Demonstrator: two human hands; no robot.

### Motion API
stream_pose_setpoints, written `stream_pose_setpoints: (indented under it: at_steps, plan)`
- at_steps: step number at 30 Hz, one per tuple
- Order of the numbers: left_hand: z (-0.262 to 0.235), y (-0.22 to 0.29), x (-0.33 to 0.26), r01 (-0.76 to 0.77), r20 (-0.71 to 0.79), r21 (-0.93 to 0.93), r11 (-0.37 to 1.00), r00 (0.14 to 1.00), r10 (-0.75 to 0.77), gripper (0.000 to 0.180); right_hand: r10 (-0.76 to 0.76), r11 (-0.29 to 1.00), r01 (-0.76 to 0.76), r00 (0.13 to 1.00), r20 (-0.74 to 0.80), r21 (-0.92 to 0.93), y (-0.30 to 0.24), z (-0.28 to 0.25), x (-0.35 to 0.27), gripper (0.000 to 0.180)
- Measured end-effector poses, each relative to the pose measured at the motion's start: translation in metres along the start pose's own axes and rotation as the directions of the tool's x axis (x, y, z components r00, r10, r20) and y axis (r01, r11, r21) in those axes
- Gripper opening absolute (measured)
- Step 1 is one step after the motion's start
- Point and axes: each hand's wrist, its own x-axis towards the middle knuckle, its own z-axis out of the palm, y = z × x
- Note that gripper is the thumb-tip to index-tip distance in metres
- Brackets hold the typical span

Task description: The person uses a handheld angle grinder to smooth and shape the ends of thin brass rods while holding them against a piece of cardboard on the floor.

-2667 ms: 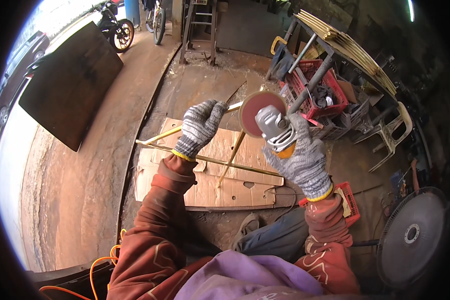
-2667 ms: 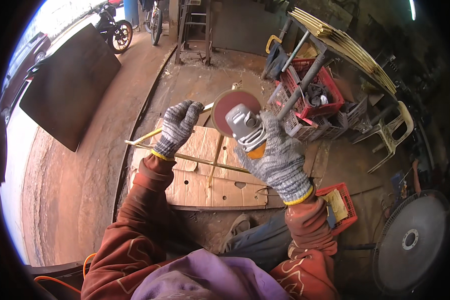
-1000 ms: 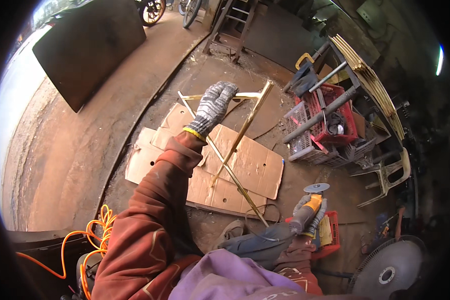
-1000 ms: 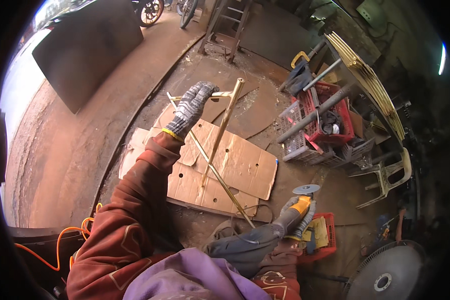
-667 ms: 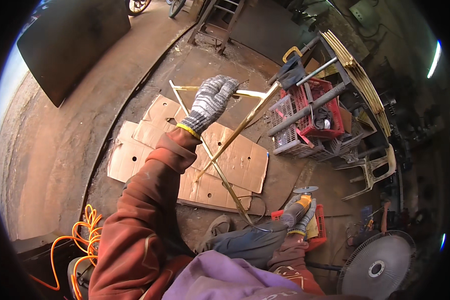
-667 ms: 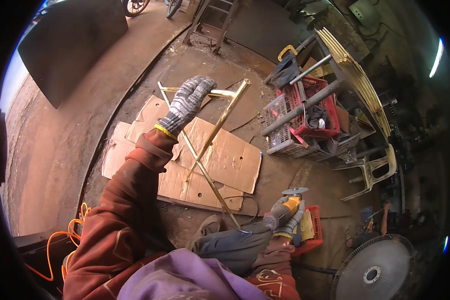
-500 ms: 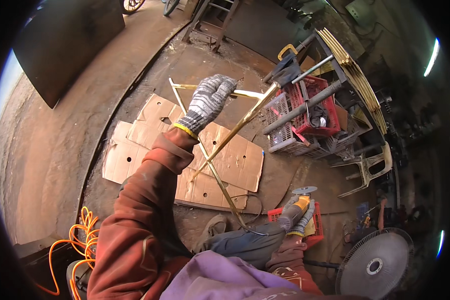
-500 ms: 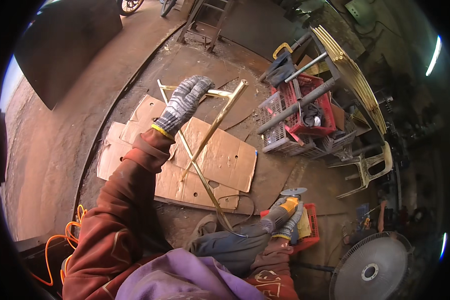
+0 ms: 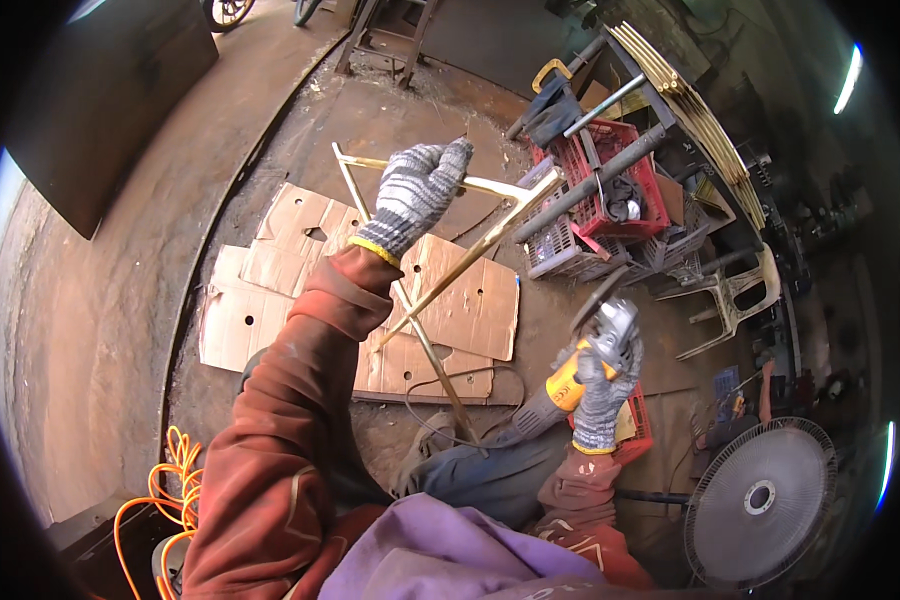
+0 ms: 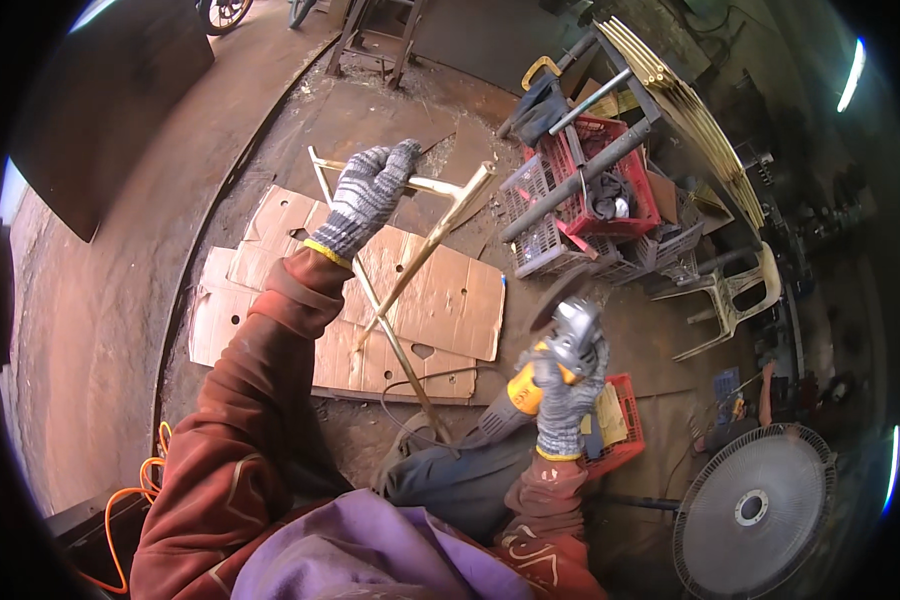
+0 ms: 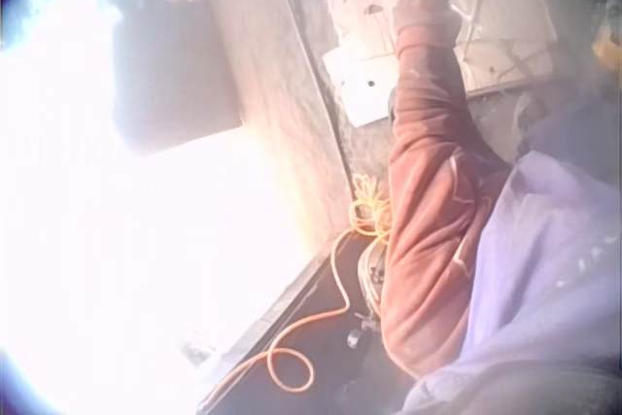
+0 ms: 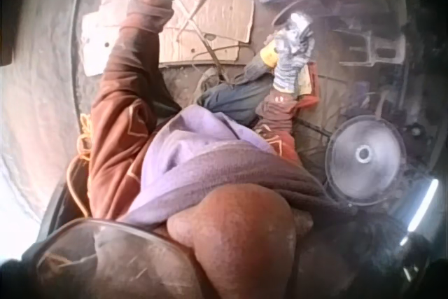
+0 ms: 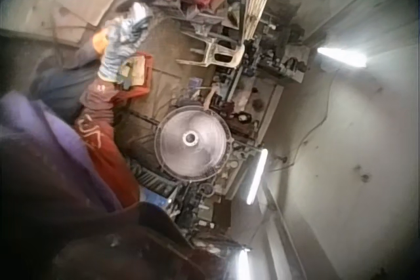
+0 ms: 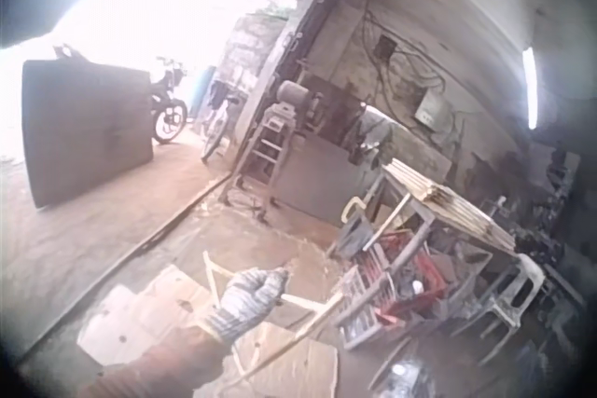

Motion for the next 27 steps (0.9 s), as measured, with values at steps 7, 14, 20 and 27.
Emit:
stream_pose_setpoints:
  at_steps: [7, 14, 20, 27]
  plan:
    - [-0.016, 0.003, -0.011, -0.008, -0.027, 0.073, 0.997, 1.0, 0.009, 0.057, -0.418, 0.742, 0.6, 0.763, 0.494, -0.3, -0.072, 0.08, -0.013, 0.087]
    - [-0.021, 0.004, -0.013, -0.077, -0.034, 0.073, 0.994, 0.996, 0.08, 0.058, -0.372, 0.459, 0.723, 0.684, 0.627, -0.517, -0.069, 0.102, -0.031, 0.082]
    - [-0.02, 0.006, -0.015, -0.047, 0.0, 0.062, 0.997, 0.999, 0.047, 0.058, -0.35, 0.484, 0.687, 0.72, 0.6, -0.542, -0.075, 0.108, -0.031, 0.081]
    - [-0.012, -0.005, -0.009, -0.103, -0.015, 0.078, 0.992, 0.994, 0.105, 0.06, -0.471, 0.452, 0.736, 0.676, 0.566, -0.503, -0.094, 0.108, -0.019, 0.079]
